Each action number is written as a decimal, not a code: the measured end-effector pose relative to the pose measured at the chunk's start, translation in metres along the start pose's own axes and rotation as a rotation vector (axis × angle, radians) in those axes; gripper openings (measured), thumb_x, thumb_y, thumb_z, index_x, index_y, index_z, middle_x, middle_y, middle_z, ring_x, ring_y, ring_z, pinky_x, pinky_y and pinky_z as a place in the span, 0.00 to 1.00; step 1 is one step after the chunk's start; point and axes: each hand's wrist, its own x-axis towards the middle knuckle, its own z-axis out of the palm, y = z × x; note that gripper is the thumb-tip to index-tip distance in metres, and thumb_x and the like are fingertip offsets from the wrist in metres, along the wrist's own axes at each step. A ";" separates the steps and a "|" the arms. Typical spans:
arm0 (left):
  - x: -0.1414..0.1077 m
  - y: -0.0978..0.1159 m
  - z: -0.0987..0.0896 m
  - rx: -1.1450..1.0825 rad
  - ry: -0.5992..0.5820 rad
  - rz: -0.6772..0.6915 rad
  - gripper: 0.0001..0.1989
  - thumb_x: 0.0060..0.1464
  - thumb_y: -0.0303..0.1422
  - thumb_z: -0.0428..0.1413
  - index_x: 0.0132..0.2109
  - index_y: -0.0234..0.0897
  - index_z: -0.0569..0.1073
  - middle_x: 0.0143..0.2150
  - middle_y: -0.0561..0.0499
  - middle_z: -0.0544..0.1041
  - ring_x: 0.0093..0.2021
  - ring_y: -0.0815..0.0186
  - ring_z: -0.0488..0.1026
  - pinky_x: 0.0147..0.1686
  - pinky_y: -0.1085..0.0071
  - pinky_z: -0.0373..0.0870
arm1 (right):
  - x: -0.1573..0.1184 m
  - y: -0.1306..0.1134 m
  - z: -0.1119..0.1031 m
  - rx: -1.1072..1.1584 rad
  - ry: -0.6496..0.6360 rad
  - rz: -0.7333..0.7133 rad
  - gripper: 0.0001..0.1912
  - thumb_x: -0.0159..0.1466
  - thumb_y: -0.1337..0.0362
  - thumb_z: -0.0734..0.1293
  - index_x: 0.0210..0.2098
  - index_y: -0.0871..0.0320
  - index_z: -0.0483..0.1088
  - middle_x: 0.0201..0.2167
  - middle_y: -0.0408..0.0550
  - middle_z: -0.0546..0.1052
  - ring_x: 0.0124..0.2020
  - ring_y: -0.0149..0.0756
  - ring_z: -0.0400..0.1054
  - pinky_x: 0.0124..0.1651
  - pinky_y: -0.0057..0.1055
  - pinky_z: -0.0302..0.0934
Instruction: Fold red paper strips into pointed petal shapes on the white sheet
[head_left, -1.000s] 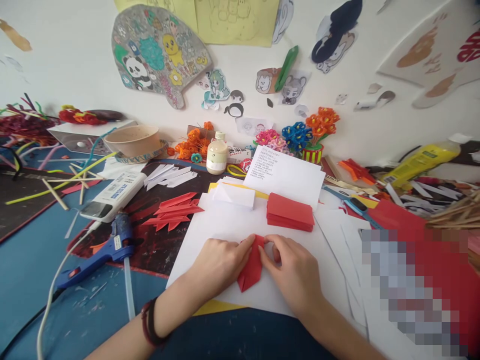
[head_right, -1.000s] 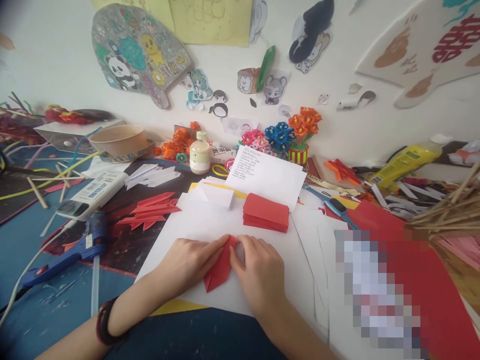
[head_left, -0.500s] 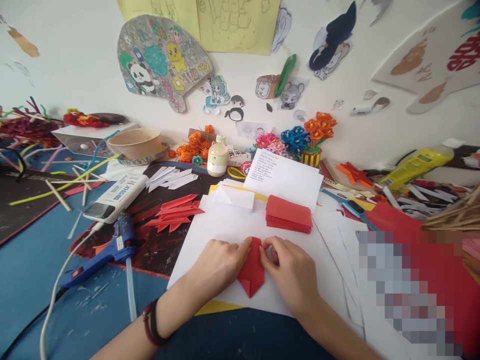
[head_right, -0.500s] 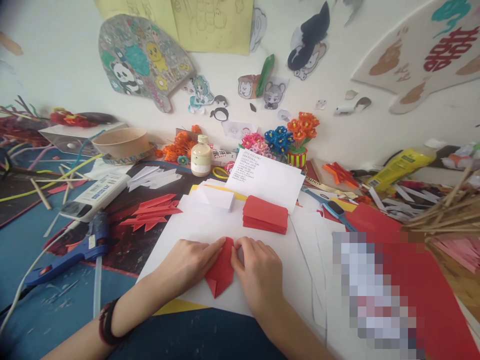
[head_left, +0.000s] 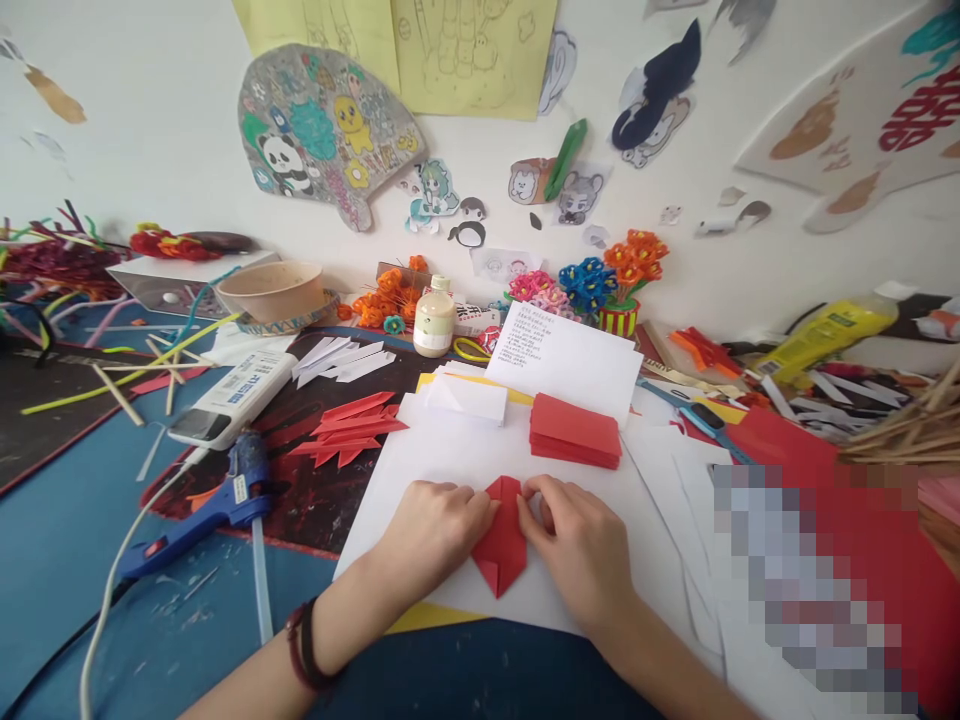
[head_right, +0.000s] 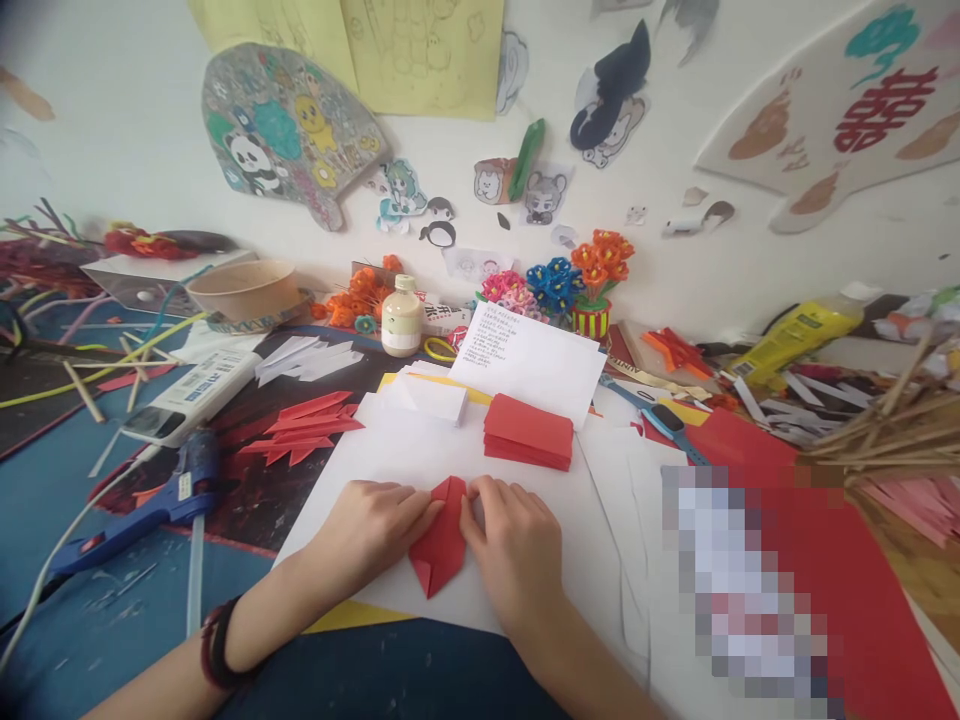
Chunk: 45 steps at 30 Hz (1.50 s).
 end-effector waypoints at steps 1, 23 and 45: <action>0.000 0.000 0.000 -0.007 0.005 0.004 0.16 0.63 0.29 0.47 0.25 0.36 0.61 0.18 0.56 0.65 0.18 0.71 0.62 0.20 0.70 0.45 | 0.000 0.000 0.000 0.009 -0.002 -0.010 0.07 0.64 0.66 0.62 0.31 0.57 0.70 0.21 0.40 0.70 0.21 0.28 0.61 0.28 0.27 0.52; 0.001 -0.003 -0.006 -0.010 -0.104 0.062 0.04 0.63 0.26 0.46 0.41 0.36 0.66 0.22 0.57 0.67 0.20 0.70 0.66 0.20 0.70 0.53 | 0.003 0.011 -0.001 -0.099 -0.061 -0.409 0.15 0.66 0.75 0.59 0.47 0.62 0.73 0.26 0.46 0.72 0.26 0.31 0.63 0.29 0.30 0.58; 0.002 0.000 -0.007 -0.012 -0.142 0.088 0.05 0.64 0.26 0.46 0.41 0.34 0.66 0.23 0.55 0.69 0.21 0.68 0.68 0.20 0.71 0.58 | 0.005 0.003 -0.007 -0.218 0.014 -0.497 0.14 0.64 0.78 0.62 0.46 0.68 0.74 0.22 0.45 0.70 0.24 0.31 0.60 0.26 0.32 0.52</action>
